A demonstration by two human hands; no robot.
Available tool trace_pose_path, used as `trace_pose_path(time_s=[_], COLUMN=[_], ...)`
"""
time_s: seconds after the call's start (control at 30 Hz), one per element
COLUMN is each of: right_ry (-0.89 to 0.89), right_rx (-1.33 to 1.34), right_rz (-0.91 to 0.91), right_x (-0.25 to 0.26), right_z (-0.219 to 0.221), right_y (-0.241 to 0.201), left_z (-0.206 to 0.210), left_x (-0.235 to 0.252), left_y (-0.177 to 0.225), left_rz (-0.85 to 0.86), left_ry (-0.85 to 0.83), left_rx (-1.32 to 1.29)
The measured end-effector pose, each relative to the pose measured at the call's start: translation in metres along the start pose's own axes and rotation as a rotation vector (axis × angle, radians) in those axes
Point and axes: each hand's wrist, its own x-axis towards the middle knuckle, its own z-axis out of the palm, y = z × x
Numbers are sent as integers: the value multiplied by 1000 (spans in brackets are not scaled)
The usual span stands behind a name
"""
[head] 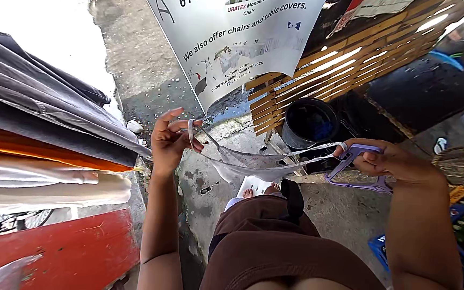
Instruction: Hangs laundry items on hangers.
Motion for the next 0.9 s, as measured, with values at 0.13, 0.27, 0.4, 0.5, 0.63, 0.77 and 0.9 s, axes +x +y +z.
trace_pose_path(time_s=[0.13, 0.27, 0.4, 0.5, 0.63, 0.77, 0.9], right_ry=[133, 274, 319, 237, 56, -122, -144], right_rx=[-101, -166, -159, -213, -422, -596, -669], right_rz=[41, 41, -13, -18, -70, -123, -80], right_x=[2, 6, 14, 29, 66, 107, 123], right_z=[4, 9, 5, 1, 6, 25, 41], right_y=[0, 3, 8, -3, -31, -55, -71], left_z=[10, 17, 13, 19, 54, 107, 124], left_x=[7, 15, 21, 25, 36, 56, 66], left_y=[0, 1, -3, -3, -5, -18, -32], left_rz=[112, 215, 263, 230, 154, 43, -26], left_ry=[52, 70, -27, -133, -368, -590, -569], left_rx=[-55, -28, 129, 151, 158, 243, 167])
